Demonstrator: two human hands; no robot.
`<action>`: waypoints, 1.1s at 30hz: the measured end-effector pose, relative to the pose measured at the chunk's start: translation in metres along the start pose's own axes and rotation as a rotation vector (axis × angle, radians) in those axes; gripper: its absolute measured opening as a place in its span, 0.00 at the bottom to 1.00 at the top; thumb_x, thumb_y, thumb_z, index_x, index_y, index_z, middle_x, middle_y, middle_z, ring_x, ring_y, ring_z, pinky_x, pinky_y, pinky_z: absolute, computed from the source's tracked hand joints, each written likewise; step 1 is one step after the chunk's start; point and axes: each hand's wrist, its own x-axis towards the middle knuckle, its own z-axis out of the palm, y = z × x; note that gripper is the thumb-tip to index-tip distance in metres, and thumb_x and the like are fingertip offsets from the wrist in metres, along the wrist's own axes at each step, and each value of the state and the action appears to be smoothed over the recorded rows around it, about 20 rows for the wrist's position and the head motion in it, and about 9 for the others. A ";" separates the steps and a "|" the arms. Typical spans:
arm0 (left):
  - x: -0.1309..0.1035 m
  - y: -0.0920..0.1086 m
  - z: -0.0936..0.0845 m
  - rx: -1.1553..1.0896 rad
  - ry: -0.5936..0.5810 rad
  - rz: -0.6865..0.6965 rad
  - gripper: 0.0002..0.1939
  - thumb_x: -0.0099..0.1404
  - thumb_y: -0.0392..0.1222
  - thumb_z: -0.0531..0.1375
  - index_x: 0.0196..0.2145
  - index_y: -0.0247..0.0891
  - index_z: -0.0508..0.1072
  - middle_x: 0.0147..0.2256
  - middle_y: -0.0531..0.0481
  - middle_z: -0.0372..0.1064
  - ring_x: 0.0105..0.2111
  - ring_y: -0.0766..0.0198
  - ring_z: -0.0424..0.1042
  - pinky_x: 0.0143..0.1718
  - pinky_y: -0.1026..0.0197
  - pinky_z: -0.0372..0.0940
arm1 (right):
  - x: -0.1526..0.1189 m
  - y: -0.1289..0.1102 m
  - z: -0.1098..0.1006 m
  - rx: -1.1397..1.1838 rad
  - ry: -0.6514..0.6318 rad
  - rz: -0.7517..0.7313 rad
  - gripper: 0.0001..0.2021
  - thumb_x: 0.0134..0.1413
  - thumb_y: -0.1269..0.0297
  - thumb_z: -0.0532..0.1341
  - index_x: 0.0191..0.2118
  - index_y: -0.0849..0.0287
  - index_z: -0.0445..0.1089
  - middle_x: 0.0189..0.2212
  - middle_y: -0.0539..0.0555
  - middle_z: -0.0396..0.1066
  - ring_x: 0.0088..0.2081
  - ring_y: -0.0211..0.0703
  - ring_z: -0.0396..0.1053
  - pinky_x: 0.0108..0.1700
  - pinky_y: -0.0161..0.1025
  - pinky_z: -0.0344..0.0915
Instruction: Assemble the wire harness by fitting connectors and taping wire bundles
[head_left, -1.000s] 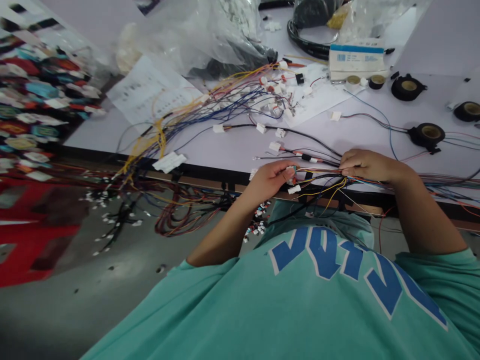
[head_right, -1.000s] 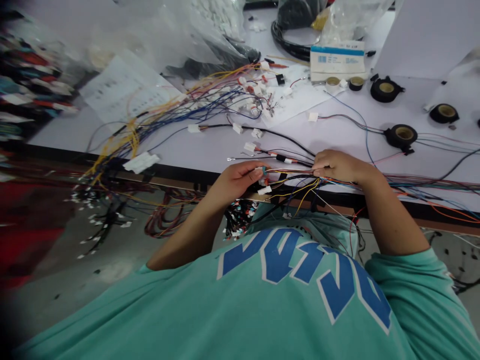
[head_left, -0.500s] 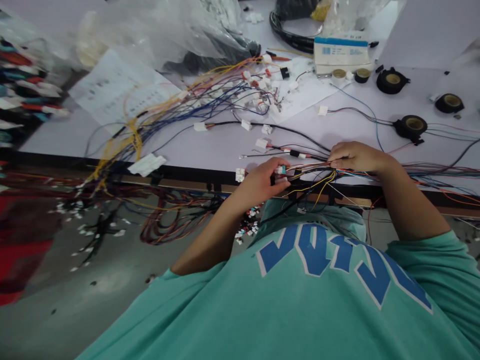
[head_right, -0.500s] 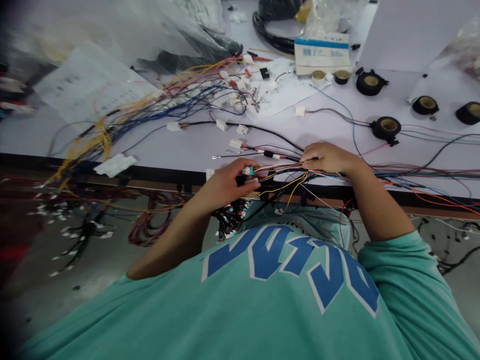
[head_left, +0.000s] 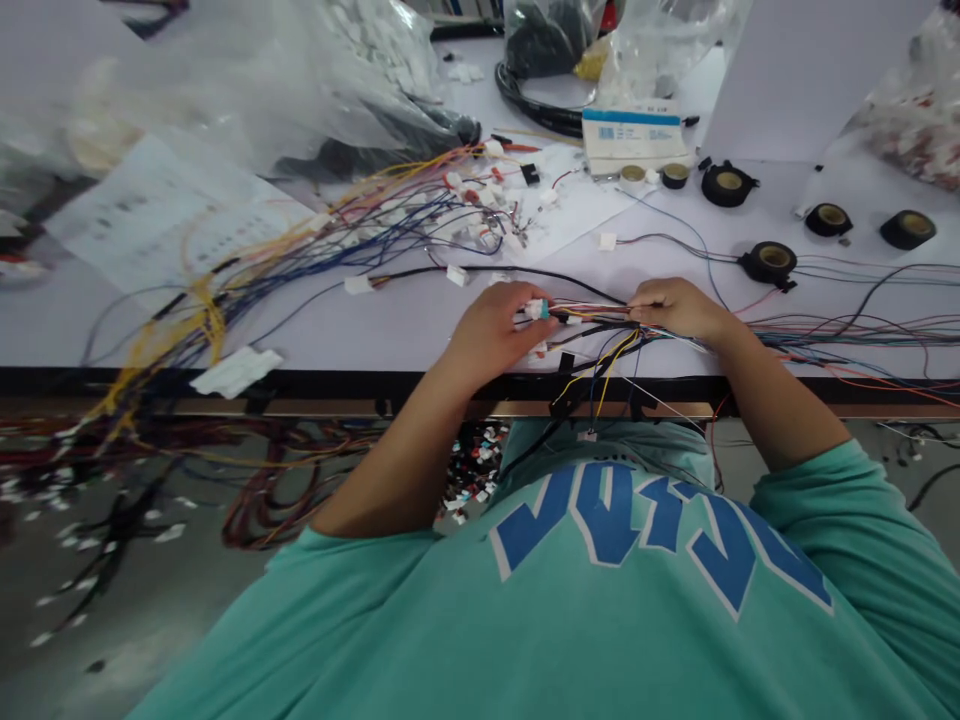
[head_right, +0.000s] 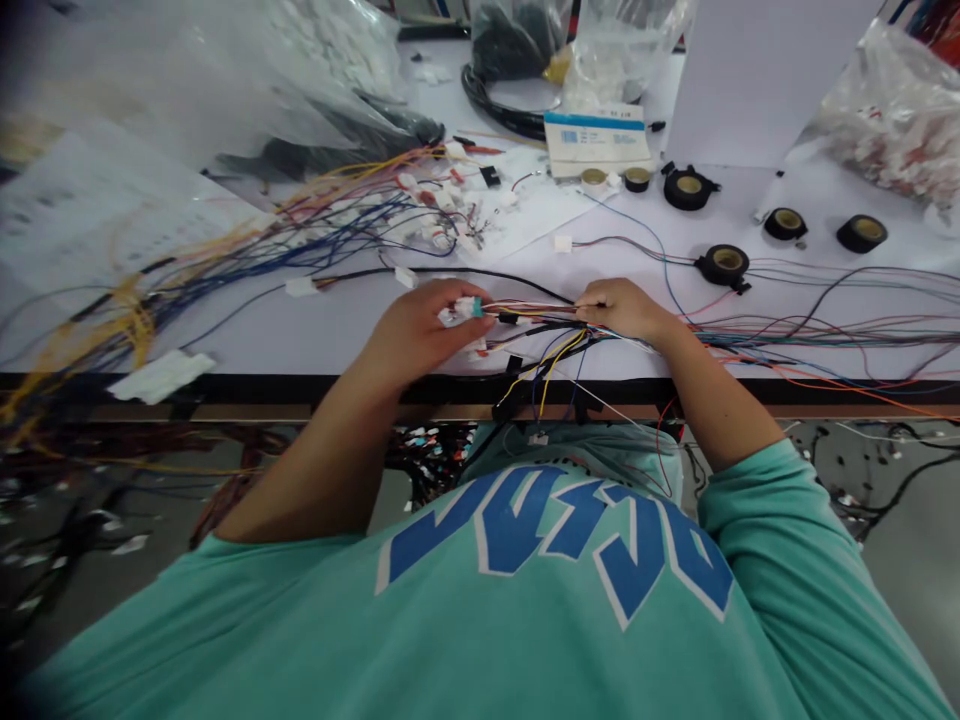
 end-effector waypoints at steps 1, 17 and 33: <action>0.004 0.003 0.000 -0.045 0.009 -0.008 0.09 0.52 0.43 0.59 0.32 0.38 0.72 0.31 0.50 0.70 0.34 0.62 0.67 0.37 0.62 0.61 | 0.000 0.000 0.000 0.008 0.030 0.004 0.14 0.51 0.57 0.54 0.28 0.62 0.71 0.25 0.50 0.67 0.29 0.34 0.61 0.32 0.32 0.56; 0.070 0.048 -0.009 -0.632 -0.190 -0.168 0.01 0.54 0.30 0.61 0.27 0.30 0.71 0.22 0.52 0.66 0.21 0.71 0.68 0.25 0.69 0.63 | 0.002 0.005 -0.007 0.179 0.209 0.193 0.15 0.48 0.56 0.56 0.27 0.64 0.71 0.21 0.48 0.63 0.25 0.32 0.58 0.31 0.33 0.55; 0.079 0.040 0.064 -1.399 0.030 -0.633 0.17 0.66 0.35 0.46 0.20 0.34 0.61 0.15 0.53 0.62 0.13 0.74 0.59 0.16 0.72 0.55 | 0.004 0.009 0.011 -0.095 0.086 0.126 0.13 0.57 0.63 0.52 0.30 0.64 0.71 0.26 0.52 0.67 0.28 0.34 0.60 0.32 0.31 0.55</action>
